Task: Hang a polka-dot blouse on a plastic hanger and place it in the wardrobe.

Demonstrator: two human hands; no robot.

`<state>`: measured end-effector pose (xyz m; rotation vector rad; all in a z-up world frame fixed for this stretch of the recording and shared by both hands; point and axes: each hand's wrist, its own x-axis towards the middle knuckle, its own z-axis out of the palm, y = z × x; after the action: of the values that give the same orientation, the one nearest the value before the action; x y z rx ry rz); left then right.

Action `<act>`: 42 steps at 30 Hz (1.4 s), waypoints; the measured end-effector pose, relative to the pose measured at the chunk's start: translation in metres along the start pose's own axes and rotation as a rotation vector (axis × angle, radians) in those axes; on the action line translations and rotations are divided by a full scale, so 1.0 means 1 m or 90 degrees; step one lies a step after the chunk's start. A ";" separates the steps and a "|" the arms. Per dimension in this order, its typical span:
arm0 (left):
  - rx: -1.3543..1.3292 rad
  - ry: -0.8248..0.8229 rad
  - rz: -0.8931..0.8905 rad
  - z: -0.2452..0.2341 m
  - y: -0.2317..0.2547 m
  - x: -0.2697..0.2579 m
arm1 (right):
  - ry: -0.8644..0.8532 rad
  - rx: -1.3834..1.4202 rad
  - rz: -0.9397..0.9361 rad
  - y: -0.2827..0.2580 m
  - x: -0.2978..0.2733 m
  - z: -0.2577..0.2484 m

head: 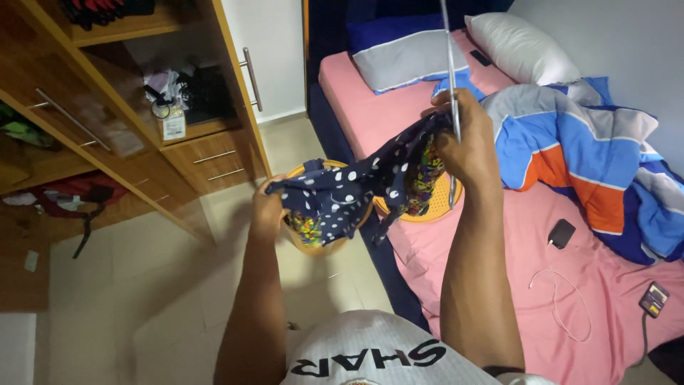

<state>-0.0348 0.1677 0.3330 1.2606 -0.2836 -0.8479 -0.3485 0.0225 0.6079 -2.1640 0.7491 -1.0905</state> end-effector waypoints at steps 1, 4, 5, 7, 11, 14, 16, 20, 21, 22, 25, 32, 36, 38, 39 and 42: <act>0.000 0.000 0.001 -0.002 0.007 0.002 | 0.000 0.001 -0.001 0.001 0.000 0.000; -0.231 -0.110 0.006 -0.004 0.037 -0.005 | 0.062 -0.100 -0.038 0.013 0.000 -0.002; -0.269 -0.161 0.030 -0.003 0.053 -0.016 | 0.092 -0.120 -0.058 0.022 0.000 -0.003; -0.306 -0.211 0.054 -0.002 0.080 -0.030 | 0.122 -0.140 -0.079 0.035 0.000 -0.004; -0.258 -0.336 0.141 0.001 0.111 -0.039 | 0.130 -0.093 -0.066 0.031 0.001 -0.007; -0.123 -0.299 0.167 0.005 0.109 -0.025 | 0.107 -0.067 -0.004 0.017 0.003 -0.004; -0.022 -0.248 0.183 0.009 0.110 -0.020 | 0.094 -0.058 0.025 0.010 0.005 0.000; 0.256 -0.044 0.264 0.017 0.121 -0.030 | 0.077 -0.040 0.029 0.009 0.006 0.000; 0.302 0.006 0.271 0.017 0.122 -0.032 | 0.073 -0.026 0.032 0.010 0.006 0.000; 0.302 0.005 0.270 0.015 0.128 -0.035 | 0.073 -0.027 0.033 0.013 0.006 -0.001; 0.355 0.034 0.250 0.008 0.144 -0.044 | 0.076 -0.042 0.058 0.021 0.005 -0.006; 0.029 -0.097 0.301 -0.001 0.150 -0.047 | 0.024 -0.014 0.119 0.031 0.002 -0.018; -0.090 -0.078 0.220 0.001 0.130 -0.054 | -0.005 0.064 0.062 0.058 0.000 -0.006; -0.024 -0.018 0.203 -0.006 0.105 -0.031 | 0.005 0.033 0.065 0.050 0.002 -0.003; 0.046 0.048 0.183 -0.013 0.093 -0.021 | 0.012 0.005 0.071 0.046 0.001 0.001; 0.054 0.020 0.115 -0.004 0.122 -0.050 | 0.012 0.063 0.157 0.052 0.001 0.004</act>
<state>-0.0172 0.2122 0.4563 1.3047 -0.4048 -0.6663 -0.3557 -0.0114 0.5690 -1.9217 0.9227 -0.9998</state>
